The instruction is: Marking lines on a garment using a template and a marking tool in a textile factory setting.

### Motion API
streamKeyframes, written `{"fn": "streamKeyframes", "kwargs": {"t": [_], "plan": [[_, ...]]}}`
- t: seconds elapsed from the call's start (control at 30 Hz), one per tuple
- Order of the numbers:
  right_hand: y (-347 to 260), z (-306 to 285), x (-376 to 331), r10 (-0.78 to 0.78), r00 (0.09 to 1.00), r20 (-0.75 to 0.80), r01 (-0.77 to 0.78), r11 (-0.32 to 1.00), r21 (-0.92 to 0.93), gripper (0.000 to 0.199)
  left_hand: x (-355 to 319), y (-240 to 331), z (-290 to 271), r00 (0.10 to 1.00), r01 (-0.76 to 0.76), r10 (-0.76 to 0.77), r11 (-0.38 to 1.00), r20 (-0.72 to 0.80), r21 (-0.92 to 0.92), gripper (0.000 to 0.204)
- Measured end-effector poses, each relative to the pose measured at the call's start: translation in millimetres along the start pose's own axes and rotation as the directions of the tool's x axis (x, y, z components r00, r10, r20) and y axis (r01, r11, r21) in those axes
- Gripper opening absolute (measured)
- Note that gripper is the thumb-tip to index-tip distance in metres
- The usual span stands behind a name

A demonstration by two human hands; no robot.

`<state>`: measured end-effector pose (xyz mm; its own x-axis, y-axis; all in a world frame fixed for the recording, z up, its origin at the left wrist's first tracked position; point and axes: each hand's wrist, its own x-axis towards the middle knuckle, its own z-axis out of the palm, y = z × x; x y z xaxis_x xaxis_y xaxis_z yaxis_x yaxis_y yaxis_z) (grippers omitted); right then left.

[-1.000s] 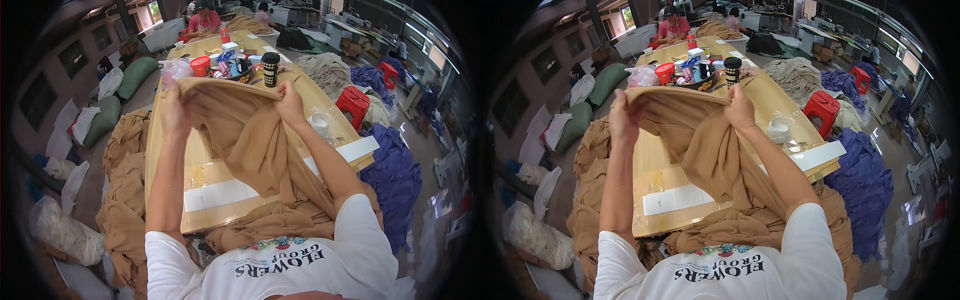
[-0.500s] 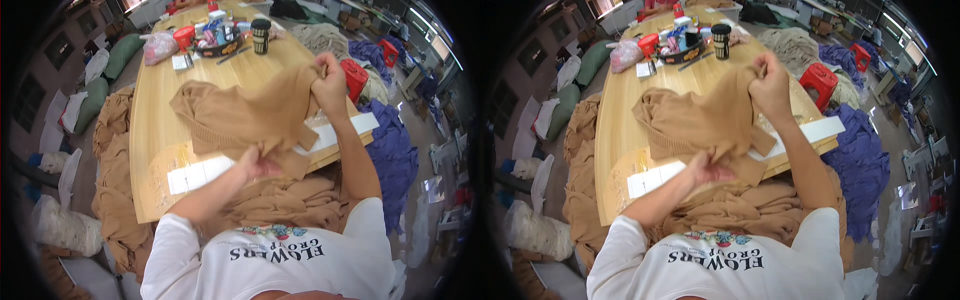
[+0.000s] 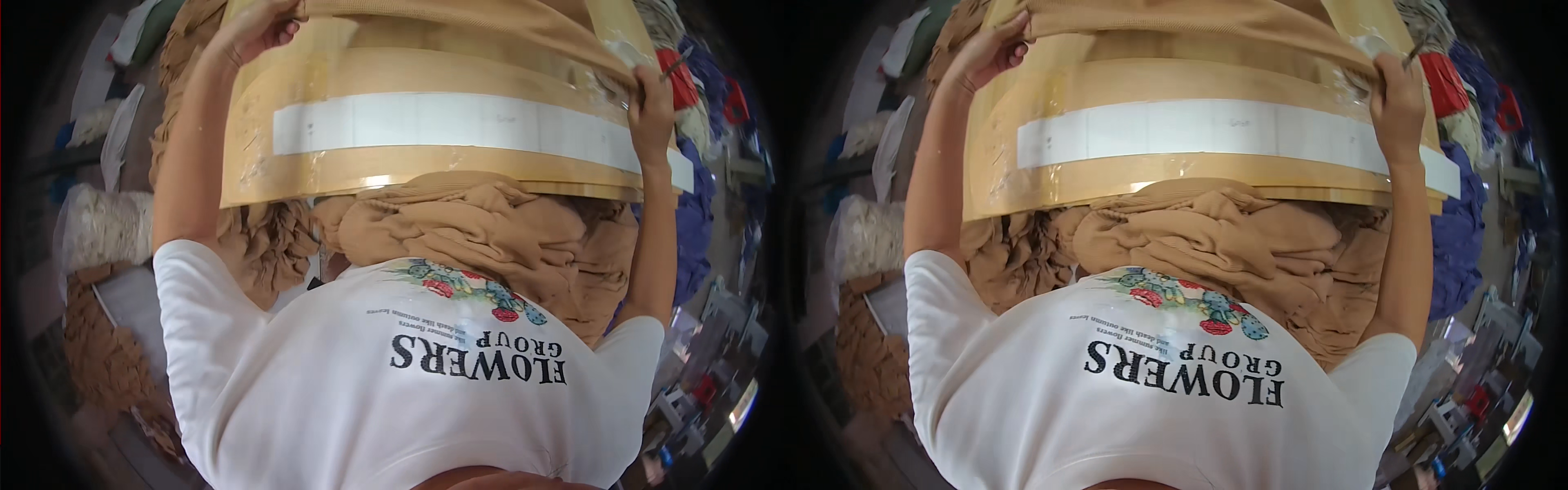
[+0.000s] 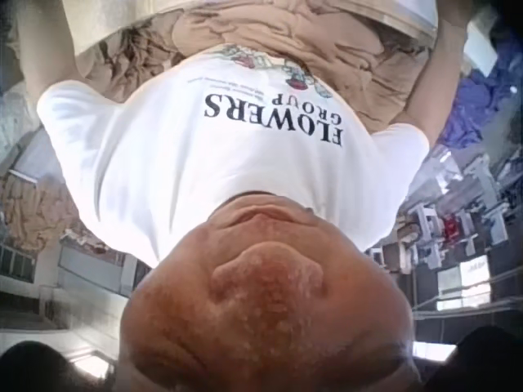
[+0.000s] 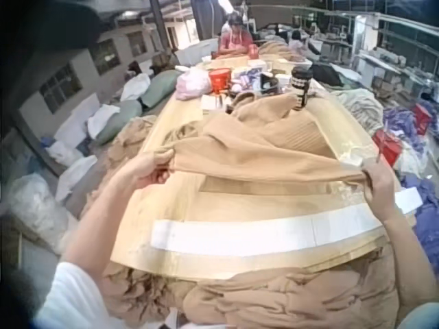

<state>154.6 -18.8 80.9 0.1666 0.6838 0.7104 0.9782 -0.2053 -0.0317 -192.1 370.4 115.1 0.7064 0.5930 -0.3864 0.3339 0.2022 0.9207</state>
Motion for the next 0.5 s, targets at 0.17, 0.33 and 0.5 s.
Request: {"fn": "streamKeyframes", "kwargs": {"t": [0.17, 0.33, 0.5], "plan": [[-26, 16, -79, 0.023, 0.968, 0.252, -0.024, 1.000, 0.002, 0.036, -59, -84, 10, 0.974, 0.211, -0.216, 0.974, -0.060, -0.081, 0.019], [-38, 14, -94, 0.041, 0.956, 0.289, -0.044, 0.999, 0.002, 0.035, -80, -110, 2, 0.980, 0.197, -0.197, 0.976, 0.007, -0.090, 0.014], [-38, 12, -99, 0.011, 0.951, 0.309, -0.020, 0.999, 0.025, 0.034, -80, -118, -3, 0.968, 0.243, -0.237, 0.967, 0.078, -0.072, 0.008]]}}
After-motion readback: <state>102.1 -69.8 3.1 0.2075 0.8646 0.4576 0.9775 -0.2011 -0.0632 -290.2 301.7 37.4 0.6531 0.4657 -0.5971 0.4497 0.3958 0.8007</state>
